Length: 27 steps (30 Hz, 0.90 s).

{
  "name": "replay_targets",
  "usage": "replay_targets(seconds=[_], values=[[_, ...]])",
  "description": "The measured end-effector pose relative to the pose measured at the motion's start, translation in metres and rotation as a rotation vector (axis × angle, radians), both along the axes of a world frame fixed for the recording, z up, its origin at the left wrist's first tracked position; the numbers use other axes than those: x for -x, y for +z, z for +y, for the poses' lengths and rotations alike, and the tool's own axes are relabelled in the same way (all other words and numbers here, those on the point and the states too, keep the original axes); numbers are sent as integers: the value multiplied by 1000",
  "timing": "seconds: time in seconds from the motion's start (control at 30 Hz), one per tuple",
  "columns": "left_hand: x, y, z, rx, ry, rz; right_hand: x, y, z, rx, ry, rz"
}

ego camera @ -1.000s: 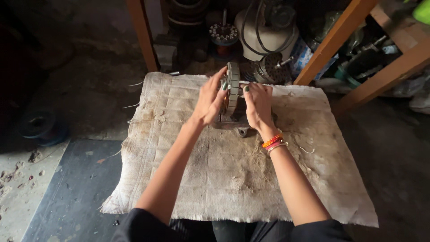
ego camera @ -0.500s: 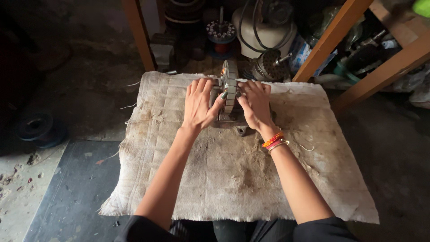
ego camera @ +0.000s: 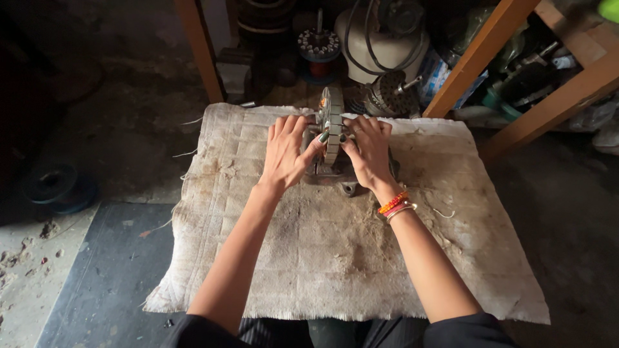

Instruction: The person sits at a workbench where a circular rotor with copper windings is clamped in a vise. The person threads and winds thin wire around the rotor's slots, pressing and adjusting the wire into place with both hands and rotating the rotor to work around it.

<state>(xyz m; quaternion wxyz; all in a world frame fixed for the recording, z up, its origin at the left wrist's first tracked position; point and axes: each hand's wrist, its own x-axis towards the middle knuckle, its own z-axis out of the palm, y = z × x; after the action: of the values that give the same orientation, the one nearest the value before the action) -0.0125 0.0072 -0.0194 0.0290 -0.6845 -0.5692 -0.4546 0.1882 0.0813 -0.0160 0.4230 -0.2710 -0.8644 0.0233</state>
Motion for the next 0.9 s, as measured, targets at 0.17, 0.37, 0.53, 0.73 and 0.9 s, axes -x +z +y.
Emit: replay_targets(seconds=[0.17, 0.37, 0.53, 0.73, 0.9], values=[[2, 3, -1, 48, -19, 9, -2, 2, 1, 39, 23, -17], [4, 9, -4, 44, -28, -13, -1, 5, -4, 58, 28, -9], [5, 11, -4, 97, 17, 14, 2, 1, -2, 57, 0, -9], [4, 10, -3, 186, 4, -6, 4, -3, 2, 44, -35, -31], [2, 8, -2, 134, 9, -39, 4, -2, 1, 10, 6, 13]])
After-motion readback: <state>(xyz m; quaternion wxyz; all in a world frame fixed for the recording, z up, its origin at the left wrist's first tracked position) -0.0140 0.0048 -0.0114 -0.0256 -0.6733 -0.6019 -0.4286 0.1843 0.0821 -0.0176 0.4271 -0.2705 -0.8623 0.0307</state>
